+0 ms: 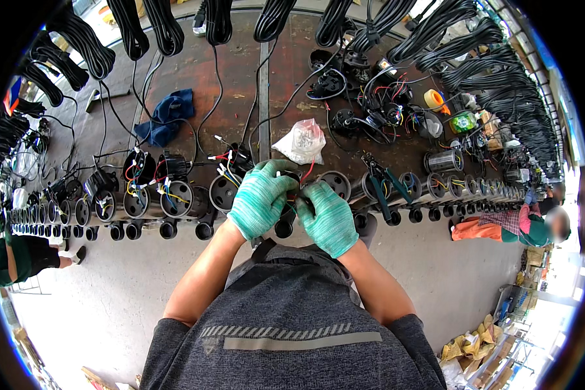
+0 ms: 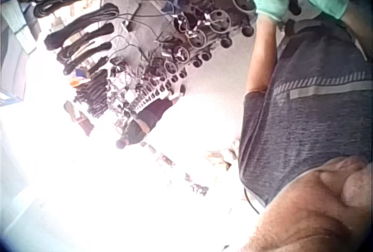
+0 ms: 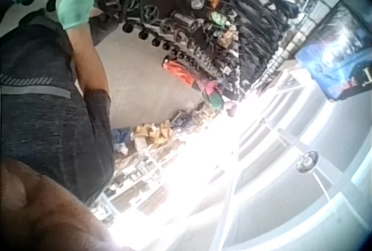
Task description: The person assembles cylindrical electrical components at a workbench, inserting and securing wires into the units using both hands. They repeatedly pick up components, route wires, and place the assembled units into a row of holders along the bench.
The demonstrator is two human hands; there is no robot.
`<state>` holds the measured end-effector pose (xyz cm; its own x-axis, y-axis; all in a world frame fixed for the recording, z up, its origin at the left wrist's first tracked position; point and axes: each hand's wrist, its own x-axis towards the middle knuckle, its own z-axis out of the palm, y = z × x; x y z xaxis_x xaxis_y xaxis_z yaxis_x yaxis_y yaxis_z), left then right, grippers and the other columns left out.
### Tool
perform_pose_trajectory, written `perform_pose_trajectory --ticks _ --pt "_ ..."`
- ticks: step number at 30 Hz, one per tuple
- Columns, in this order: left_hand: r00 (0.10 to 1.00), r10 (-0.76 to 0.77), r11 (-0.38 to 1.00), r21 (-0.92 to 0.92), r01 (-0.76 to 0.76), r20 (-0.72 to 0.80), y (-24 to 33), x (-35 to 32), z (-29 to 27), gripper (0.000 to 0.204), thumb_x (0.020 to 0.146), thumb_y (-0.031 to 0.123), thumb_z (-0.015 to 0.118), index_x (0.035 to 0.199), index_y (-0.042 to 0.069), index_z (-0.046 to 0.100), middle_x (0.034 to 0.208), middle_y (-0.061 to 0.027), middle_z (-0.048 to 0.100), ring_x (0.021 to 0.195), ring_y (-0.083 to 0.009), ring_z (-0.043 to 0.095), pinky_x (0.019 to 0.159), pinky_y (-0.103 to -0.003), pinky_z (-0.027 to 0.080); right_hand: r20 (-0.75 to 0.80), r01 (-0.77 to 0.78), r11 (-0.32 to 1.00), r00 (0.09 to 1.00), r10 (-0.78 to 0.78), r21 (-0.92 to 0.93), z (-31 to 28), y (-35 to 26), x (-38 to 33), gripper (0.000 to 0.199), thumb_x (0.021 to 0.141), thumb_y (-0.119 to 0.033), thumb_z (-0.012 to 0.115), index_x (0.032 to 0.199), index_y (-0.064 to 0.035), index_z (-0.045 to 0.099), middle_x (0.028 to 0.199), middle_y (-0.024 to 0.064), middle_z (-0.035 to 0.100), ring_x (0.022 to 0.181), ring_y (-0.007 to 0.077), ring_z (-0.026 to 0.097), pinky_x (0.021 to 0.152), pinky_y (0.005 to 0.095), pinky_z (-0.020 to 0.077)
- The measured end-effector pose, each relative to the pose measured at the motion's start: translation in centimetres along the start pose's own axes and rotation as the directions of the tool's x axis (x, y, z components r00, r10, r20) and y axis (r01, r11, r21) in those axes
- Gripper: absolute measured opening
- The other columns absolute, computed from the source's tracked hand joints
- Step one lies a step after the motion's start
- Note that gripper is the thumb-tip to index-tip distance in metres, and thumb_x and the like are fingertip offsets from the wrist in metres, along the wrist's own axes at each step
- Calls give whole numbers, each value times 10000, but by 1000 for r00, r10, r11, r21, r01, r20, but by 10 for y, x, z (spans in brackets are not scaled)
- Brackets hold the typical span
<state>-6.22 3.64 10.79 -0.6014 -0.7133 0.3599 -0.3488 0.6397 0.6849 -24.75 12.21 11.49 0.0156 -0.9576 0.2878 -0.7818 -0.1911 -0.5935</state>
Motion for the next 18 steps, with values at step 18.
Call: perform_pose_trajectory --ticks 18 --pt "998 -45 999 1 45 36 1 -1 -4 260 843 138 775 1095 74 763 1219 -158 691 1098 -411 637 953 -500 534 -59 -141 976 987 153 164 -52 17 37 79 964 -55 693 1031 -36 731 986 164 720 877 385 702 786 438 566"
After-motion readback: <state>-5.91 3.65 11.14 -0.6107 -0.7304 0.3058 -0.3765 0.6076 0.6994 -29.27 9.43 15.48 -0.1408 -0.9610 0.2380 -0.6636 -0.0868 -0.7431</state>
